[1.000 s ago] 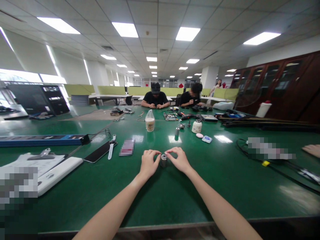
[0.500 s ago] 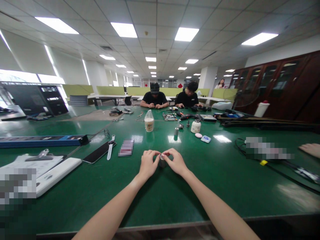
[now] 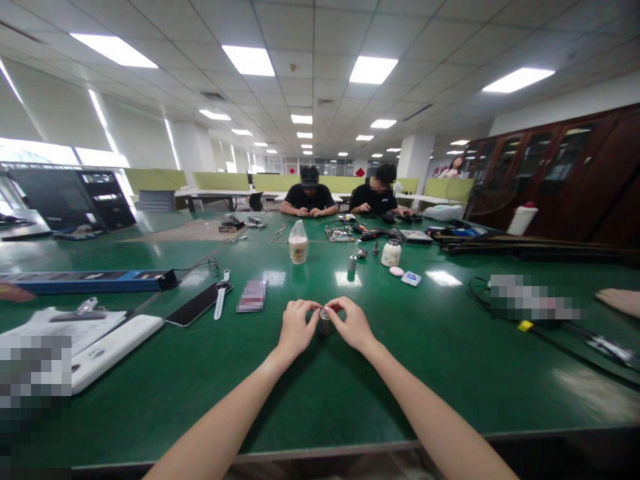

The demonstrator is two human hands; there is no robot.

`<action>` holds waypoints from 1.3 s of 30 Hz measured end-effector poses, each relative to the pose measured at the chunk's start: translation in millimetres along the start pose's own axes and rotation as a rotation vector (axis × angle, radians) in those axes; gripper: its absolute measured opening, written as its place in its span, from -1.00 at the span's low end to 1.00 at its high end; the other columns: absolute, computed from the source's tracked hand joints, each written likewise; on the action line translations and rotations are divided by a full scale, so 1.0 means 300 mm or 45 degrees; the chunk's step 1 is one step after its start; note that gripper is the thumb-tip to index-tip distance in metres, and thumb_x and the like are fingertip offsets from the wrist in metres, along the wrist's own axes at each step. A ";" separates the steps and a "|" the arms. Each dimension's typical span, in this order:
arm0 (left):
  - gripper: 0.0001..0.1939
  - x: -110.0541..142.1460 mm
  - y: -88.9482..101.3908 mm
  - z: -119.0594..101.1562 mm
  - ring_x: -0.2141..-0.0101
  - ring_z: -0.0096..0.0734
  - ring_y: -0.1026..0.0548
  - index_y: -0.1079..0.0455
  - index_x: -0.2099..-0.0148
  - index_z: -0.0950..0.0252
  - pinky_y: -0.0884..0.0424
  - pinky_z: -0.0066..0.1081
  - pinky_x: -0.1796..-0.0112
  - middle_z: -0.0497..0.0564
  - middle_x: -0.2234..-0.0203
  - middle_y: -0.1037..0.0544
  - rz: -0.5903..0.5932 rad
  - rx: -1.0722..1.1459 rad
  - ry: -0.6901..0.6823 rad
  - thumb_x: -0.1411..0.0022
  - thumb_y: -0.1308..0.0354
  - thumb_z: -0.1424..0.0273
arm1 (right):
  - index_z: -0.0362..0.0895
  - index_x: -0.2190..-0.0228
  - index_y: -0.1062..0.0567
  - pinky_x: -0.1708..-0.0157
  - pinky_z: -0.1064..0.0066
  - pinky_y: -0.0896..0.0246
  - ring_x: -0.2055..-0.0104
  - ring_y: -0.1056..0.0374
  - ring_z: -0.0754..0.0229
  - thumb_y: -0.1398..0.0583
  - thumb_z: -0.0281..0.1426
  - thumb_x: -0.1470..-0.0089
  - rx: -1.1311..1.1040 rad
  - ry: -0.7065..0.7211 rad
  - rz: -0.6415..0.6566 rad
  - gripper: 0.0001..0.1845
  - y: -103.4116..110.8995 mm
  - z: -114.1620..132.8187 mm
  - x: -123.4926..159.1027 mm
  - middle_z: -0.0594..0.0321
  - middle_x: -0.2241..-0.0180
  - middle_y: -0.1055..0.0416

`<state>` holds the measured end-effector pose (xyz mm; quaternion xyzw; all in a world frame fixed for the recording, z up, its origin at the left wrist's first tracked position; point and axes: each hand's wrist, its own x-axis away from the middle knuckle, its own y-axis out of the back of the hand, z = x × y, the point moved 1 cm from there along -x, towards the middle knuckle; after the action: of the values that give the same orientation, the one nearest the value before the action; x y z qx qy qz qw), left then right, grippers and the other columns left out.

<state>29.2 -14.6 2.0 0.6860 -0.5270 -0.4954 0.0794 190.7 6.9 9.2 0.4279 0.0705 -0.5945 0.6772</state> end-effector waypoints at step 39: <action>-0.84 -0.022 -0.004 -0.028 0.23 -0.28 -0.39 -0.56 0.31 0.17 -0.30 -0.28 0.16 -0.02 0.39 -0.56 -0.053 0.200 -0.033 -0.18 -0.18 0.25 | -0.08 0.21 -0.44 0.36 0.43 -0.27 0.44 -0.35 0.29 -0.08 -0.34 -0.08 0.020 -0.167 -0.169 -0.77 0.022 -0.014 -0.006 0.29 0.34 -0.43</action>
<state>36.6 -12.1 9.3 0.6943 -0.5509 -0.4629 0.0081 197.6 10.6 10.7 0.3878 0.0496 -0.6653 0.6360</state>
